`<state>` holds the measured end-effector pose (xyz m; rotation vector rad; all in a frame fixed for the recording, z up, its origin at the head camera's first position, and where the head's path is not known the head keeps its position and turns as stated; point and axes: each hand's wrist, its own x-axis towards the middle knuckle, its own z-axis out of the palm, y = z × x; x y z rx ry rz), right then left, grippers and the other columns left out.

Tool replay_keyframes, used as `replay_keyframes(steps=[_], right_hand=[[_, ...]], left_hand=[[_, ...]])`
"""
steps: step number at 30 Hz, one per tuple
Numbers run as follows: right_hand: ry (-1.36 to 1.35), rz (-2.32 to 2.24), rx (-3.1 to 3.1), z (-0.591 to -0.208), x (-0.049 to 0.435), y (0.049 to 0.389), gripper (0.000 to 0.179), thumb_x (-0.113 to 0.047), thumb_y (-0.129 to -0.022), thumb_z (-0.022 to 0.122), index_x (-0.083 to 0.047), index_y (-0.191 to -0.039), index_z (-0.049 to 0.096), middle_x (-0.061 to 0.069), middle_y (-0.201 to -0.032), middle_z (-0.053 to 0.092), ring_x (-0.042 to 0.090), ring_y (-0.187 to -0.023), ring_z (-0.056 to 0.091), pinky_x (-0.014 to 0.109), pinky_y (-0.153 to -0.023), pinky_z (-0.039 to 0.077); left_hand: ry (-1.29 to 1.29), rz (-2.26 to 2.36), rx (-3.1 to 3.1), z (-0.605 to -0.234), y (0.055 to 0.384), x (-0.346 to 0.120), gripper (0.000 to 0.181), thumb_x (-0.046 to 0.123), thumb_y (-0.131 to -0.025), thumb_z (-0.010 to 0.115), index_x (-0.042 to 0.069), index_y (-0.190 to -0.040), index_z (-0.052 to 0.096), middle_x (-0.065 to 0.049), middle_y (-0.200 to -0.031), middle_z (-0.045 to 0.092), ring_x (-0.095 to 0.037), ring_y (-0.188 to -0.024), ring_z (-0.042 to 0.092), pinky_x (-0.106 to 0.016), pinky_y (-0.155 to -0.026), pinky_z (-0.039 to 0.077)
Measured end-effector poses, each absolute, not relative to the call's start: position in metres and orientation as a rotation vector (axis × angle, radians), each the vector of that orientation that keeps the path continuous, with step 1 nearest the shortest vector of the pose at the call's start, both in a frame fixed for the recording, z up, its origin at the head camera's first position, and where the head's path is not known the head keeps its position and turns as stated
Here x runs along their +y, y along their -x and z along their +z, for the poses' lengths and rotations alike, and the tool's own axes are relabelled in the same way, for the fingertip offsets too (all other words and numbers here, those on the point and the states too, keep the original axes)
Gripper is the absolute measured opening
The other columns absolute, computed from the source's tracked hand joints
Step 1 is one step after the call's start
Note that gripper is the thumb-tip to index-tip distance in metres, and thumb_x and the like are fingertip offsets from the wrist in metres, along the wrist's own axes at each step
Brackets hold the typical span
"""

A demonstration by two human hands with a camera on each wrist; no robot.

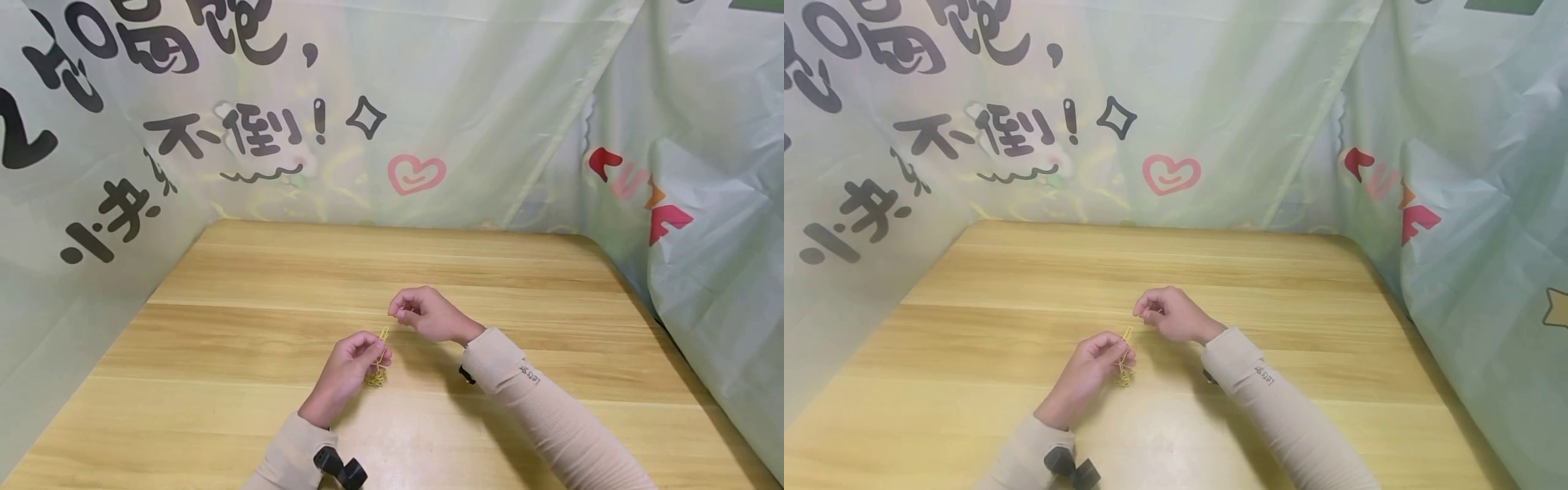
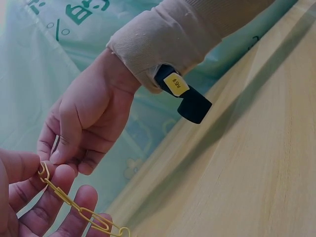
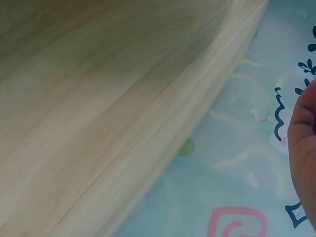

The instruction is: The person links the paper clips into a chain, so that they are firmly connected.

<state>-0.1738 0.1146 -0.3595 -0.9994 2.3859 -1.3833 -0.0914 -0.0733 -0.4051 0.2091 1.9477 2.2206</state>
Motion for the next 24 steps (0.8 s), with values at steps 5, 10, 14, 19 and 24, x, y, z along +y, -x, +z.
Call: replay_keyframes(steps=[5,10,14,19,24], right_hand=[[1.005,-1.354,2.47,-0.3606,0.1142,0.1731,0.003,0.0,-0.089,0.066,-0.003,-0.091,0.065,0.004,-0.085,0.065,0.02,-0.08,0.061,0.037,-0.075,0.051],[0.985,-1.411,2.429,-0.3613,0.1139,0.1734,0.013,0.0,-0.085,0.071,0.004,-0.098,0.068,0.003,-0.083,0.068,0.026,-0.075,0.065,0.028,-0.068,0.053],[0.98,-1.484,2.357,-0.3618,0.1139,0.1734,0.014,0.003,-0.085,0.071,0.008,-0.098,0.068,0.01,-0.087,0.069,0.031,-0.079,0.067,0.029,-0.071,0.056],[0.99,-1.553,2.302,-0.3606,0.1142,0.1728,0.008,0.005,-0.087,0.067,0.006,-0.095,0.068,0.016,-0.09,0.07,0.04,-0.086,0.066,0.032,-0.077,0.056],[0.991,-1.569,2.292,-0.3593,0.1134,0.1717,0.005,0.005,-0.086,0.068,0.006,-0.091,0.069,0.012,-0.089,0.07,0.036,-0.086,0.067,0.032,-0.08,0.056]], left_hand=[[-0.2,2.215,1.954,-0.4055,0.0911,-0.0733,0.018,0.007,-0.098,0.054,-0.01,-0.098,0.058,-0.01,-0.088,0.064,-0.024,-0.086,0.063,-0.035,-0.079,0.053],[-0.202,2.207,1.96,-0.4056,0.091,-0.0734,0.018,0.009,-0.099,0.055,-0.009,-0.098,0.058,-0.012,-0.09,0.064,-0.023,-0.086,0.063,-0.035,-0.079,0.053],[-0.2,2.208,1.959,-0.4055,0.0914,-0.0736,0.018,0.009,-0.099,0.055,-0.008,-0.098,0.059,-0.013,-0.09,0.065,-0.021,-0.085,0.063,-0.035,-0.079,0.052],[-0.197,2.203,1.964,-0.4052,0.0914,-0.0737,0.017,0.008,-0.099,0.054,-0.008,-0.097,0.059,-0.012,-0.09,0.065,-0.02,-0.085,0.063,-0.034,-0.078,0.052],[-0.199,2.203,1.966,-0.4046,0.091,-0.0738,0.017,0.008,-0.099,0.054,-0.008,-0.098,0.059,-0.013,-0.091,0.065,-0.02,-0.085,0.063,-0.036,-0.08,0.052]])
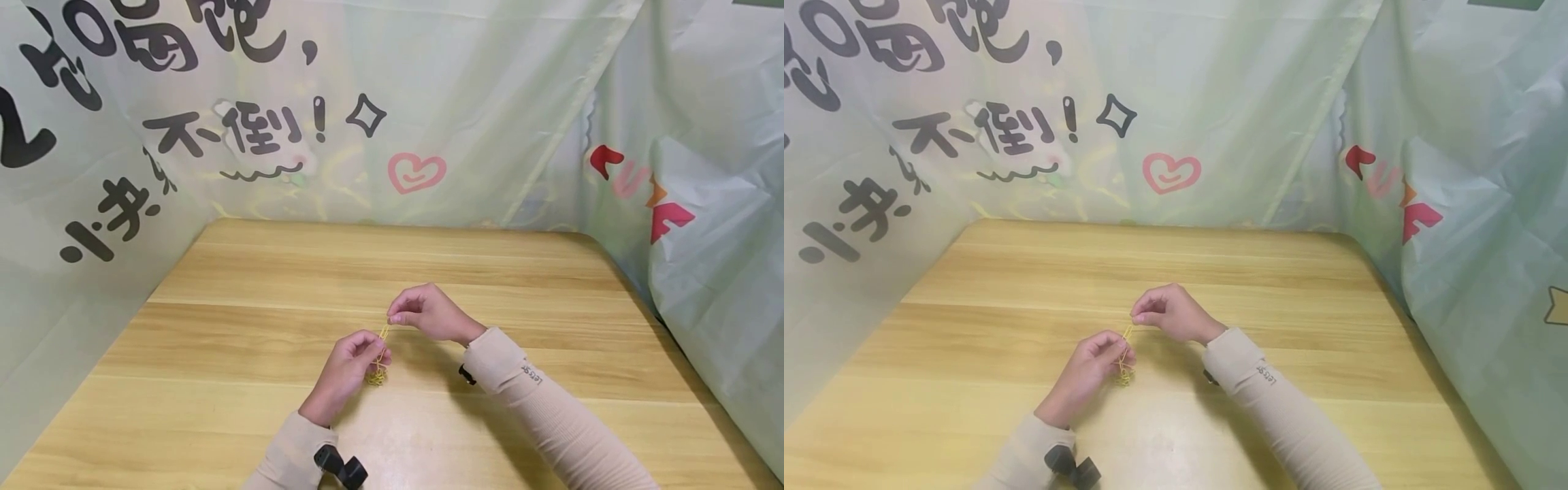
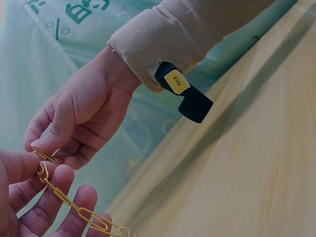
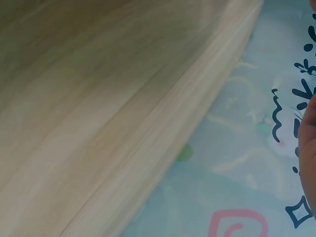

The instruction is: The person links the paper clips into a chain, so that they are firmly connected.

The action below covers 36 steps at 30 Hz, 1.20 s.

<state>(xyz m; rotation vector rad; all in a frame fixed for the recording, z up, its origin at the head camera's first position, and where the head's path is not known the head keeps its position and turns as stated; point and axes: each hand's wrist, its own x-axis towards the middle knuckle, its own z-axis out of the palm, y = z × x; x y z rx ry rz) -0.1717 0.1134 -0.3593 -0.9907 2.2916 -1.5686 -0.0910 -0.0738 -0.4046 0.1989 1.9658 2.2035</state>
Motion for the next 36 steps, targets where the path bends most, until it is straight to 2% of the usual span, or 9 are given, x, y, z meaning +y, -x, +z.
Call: replay_keyframes(steps=[4,7,15,22,33,36], right_hand=[[0.945,-1.578,2.3,-0.359,0.113,0.172,0.007,0.004,-0.085,0.07,0.006,-0.091,0.071,0.008,-0.089,0.071,0.023,-0.083,0.069,0.033,-0.08,0.056],[0.956,-1.566,2.317,-0.361,0.113,0.172,0.006,0.003,-0.085,0.071,0.004,-0.091,0.071,0.007,-0.087,0.072,0.02,-0.081,0.069,0.033,-0.078,0.056],[1.036,-1.553,2.326,-0.364,0.112,0.173,0.004,0.002,-0.085,0.071,0.001,-0.089,0.072,0.009,-0.086,0.072,0.022,-0.08,0.068,0.032,-0.077,0.056],[1.04,-1.513,2.391,-0.364,0.109,0.17,0.003,0.002,-0.084,0.072,0.002,-0.087,0.073,0.01,-0.086,0.072,0.016,-0.079,0.068,0.029,-0.076,0.056],[1.073,-1.385,2.402,-0.362,0.113,0.163,0.006,0.001,-0.086,0.071,0.0,-0.091,0.072,0.007,-0.088,0.072,0.013,-0.082,0.068,0.027,-0.079,0.055],[1.097,-1.344,2.387,-0.36,0.115,0.162,0.007,0.001,-0.088,0.069,0.002,-0.095,0.069,0.008,-0.089,0.07,0.022,-0.083,0.068,0.028,-0.079,0.054]], left_hand=[[-0.198,2.207,1.961,-0.404,0.091,-0.074,0.016,0.007,-0.099,0.053,-0.008,-0.098,0.059,-0.015,-0.092,0.064,-0.02,-0.085,0.063,-0.038,-0.081,0.053],[-0.193,2.213,1.95,-0.405,0.091,-0.073,0.016,0.006,-0.099,0.053,-0.009,-0.097,0.058,-0.016,-0.092,0.064,-0.021,-0.085,0.063,-0.038,-0.081,0.054],[-0.184,2.217,1.947,-0.406,0.091,-0.073,0.016,0.006,-0.099,0.053,-0.009,-0.098,0.058,-0.014,-0.091,0.064,-0.021,-0.085,0.063,-0.037,-0.08,0.054],[-0.184,2.224,1.953,-0.406,0.092,-0.073,0.017,0.007,-0.099,0.052,-0.01,-0.098,0.058,-0.017,-0.092,0.064,-0.023,-0.087,0.063,-0.04,-0.081,0.054],[-0.212,2.241,1.906,-0.406,0.092,-0.074,0.016,0.01,-0.101,0.051,-0.005,-0.097,0.057,-0.01,-0.091,0.064,-0.022,-0.087,0.063,-0.041,-0.082,0.055],[-0.209,2.237,1.907,-0.405,0.09,-0.073,0.017,0.01,-0.101,0.05,-0.006,-0.099,0.056,-0.014,-0.093,0.064,-0.023,-0.087,0.062,-0.04,-0.082,0.055]])
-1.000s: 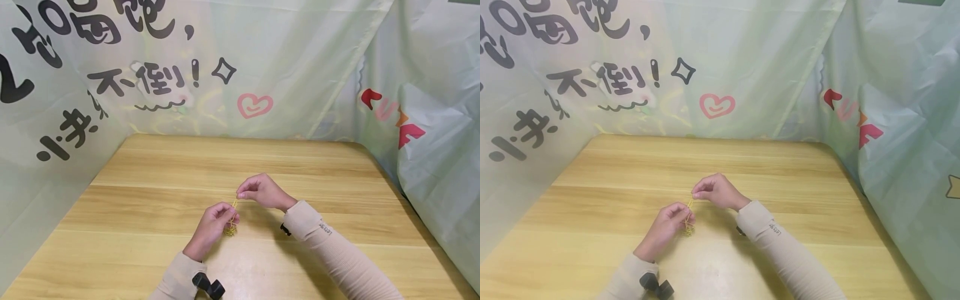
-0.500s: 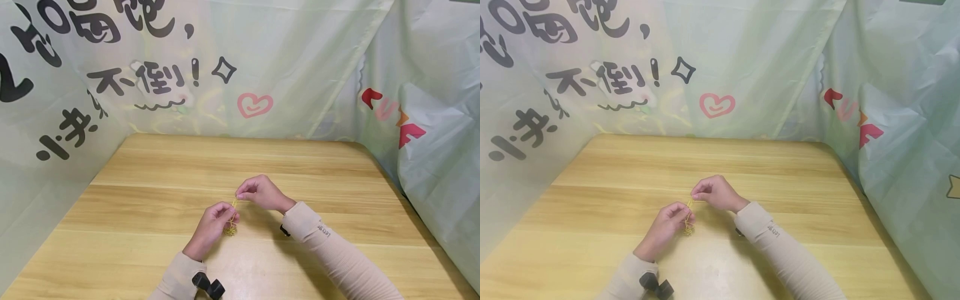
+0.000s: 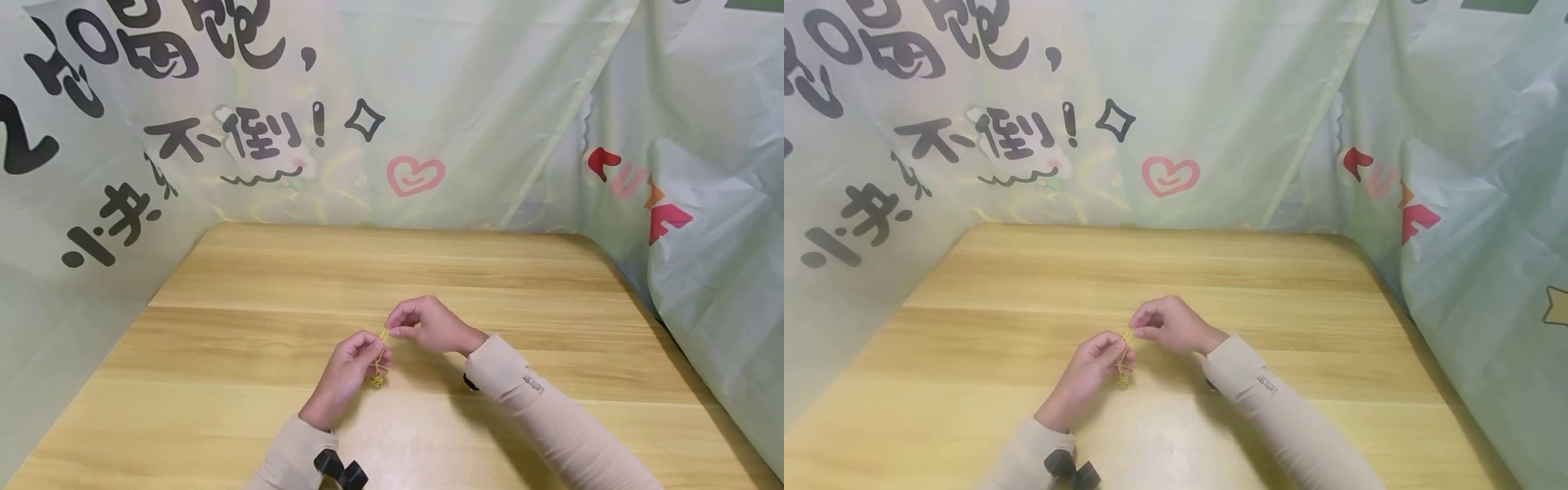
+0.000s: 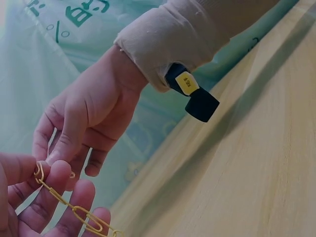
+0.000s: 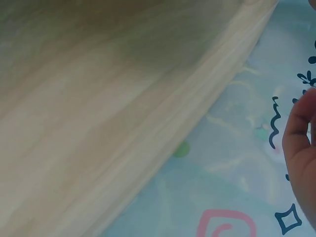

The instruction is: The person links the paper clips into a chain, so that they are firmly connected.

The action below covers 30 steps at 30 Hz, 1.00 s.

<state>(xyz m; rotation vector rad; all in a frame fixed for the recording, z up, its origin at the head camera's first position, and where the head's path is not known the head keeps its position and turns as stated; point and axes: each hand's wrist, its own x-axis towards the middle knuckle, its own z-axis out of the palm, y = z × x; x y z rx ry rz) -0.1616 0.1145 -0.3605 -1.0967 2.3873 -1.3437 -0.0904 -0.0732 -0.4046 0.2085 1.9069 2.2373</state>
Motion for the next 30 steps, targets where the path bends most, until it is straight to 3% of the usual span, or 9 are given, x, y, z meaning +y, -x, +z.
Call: replay_keyframes(steps=[4,9,13,17,21,30], right_hand=[[1.163,-1.32,2.375,-0.352,0.118,0.16,0.009,0.003,-0.09,0.064,0.002,-0.099,0.066,0.011,-0.089,0.068,0.028,-0.082,0.066,0.03,-0.077,0.055],[1.233,-1.311,2.409,-0.337,0.125,0.158,0.011,0.004,-0.091,0.062,-0.002,-0.1,0.065,0.01,-0.089,0.066,0.013,-0.079,0.061,0.03,-0.073,0.054],[1.281,-1.306,2.443,-0.321,0.126,0.156,0.01,0.003,-0.091,0.063,-0.003,-0.099,0.065,0.004,-0.088,0.066,0.012,-0.078,0.061,0.029,-0.07,0.053],[1.312,-1.285,2.479,-0.301,0.123,0.156,0.01,0.002,-0.092,0.063,-0.004,-0.1,0.066,-0.001,-0.089,0.066,0.011,-0.078,0.061,0.029,-0.07,0.053],[1.372,-1.263,2.506,-0.28,0.122,0.156,0.011,0.003,-0.091,0.064,-0.004,-0.099,0.067,-0.002,-0.087,0.066,0.011,-0.076,0.061,0.029,-0.07,0.053],[1.544,-1.159,2.567,-0.238,0.118,0.154,0.012,0.003,-0.088,0.066,-0.005,-0.097,0.067,-0.005,-0.086,0.066,0.008,-0.076,0.061,0.029,-0.067,0.052]], left_hand=[[-0.219,2.225,1.942,-0.403,0.09,-0.072,0.02,0.01,-0.102,0.049,-0.008,-0.101,0.054,-0.017,-0.093,0.063,-0.024,-0.086,0.062,-0.037,-0.079,0.055],[-0.281,2.19,1.999,-0.399,0.09,-0.07,0.021,0.011,-0.102,0.049,-0.009,-0.1,0.054,-0.017,-0.09,0.063,-0.021,-0.08,0.062,-0.037,-0.078,0.054],[-0.373,2.123,2.039,-0.394,0.094,-0.071,0.025,0.014,-0.102,0.05,-0.011,-0.103,0.053,-0.019,-0.09,0.061,-0.021,-0.08,0.061,-0.034,-0.078,0.054],[-0.496,1.994,2.142,-0.391,0.102,-0.074,0.023,0.014,-0.1,0.055,-0.008,-0.106,0.054,-0.021,-0.093,0.062,-0.03,-0.084,0.063,-0.035,-0.078,0.055],[-0.629,1.881,2.244,-0.388,0.109,-0.073,0.017,0.014,-0.097,0.06,-0.002,-0.103,0.058,-0.016,-0.091,0.064,-0.036,-0.083,0.064,-0.035,-0.074,0.054],[-0.661,1.695,2.38,-0.388,0.116,-0.074,0.008,0.013,-0.092,0.066,0.006,-0.096,0.065,0.001,-0.081,0.064,-0.015,-0.072,0.059,-0.027,-0.067,0.049]])
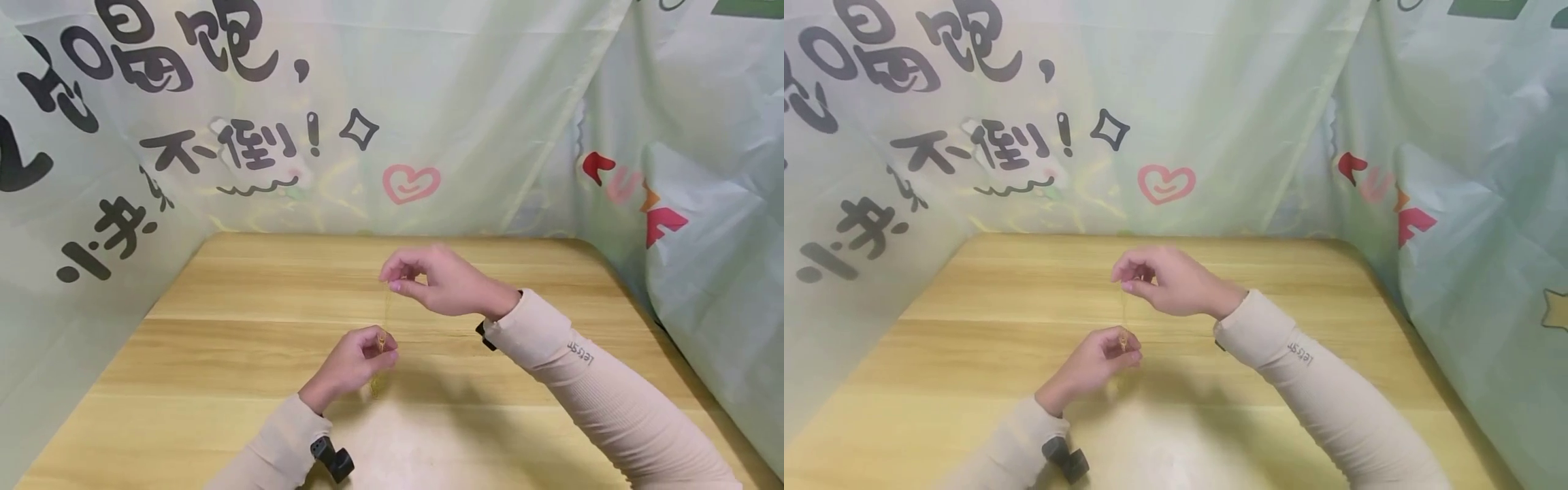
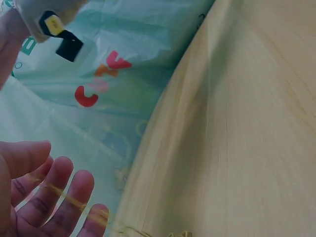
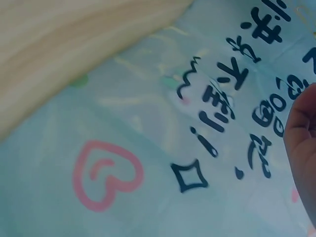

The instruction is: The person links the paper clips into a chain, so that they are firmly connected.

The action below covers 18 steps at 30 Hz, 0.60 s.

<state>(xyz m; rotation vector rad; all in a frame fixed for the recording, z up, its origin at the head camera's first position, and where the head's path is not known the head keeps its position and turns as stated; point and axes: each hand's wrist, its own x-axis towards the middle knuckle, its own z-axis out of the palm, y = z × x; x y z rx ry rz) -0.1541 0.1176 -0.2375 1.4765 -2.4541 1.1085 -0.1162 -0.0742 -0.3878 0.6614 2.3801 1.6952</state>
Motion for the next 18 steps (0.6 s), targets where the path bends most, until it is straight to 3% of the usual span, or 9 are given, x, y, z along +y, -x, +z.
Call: replay_keyframes(steps=[10,18], right_hand=[[-1.461,1.124,-2.228,-0.205,0.119,0.151,0.013,0.01,-0.084,0.067,-0.001,-0.091,0.068,0.0,-0.085,0.067,0.012,-0.073,0.06,0.029,-0.071,0.052],[-1.324,1.283,-1.879,-0.194,0.113,0.151,0.011,0.018,-0.081,0.065,0.007,-0.083,0.063,0.012,-0.079,0.065,0.015,-0.071,0.059,0.027,-0.068,0.053]], left_hand=[[-0.669,1.648,2.396,-0.392,0.118,-0.076,0.01,0.014,-0.092,0.066,0.006,-0.096,0.066,0.001,-0.086,0.063,-0.016,-0.077,0.058,-0.031,-0.073,0.049],[-0.652,1.63,2.406,-0.397,0.12,-0.078,0.008,0.013,-0.092,0.066,0.006,-0.096,0.066,0.002,-0.082,0.063,-0.017,-0.077,0.058,-0.031,-0.073,0.048]])
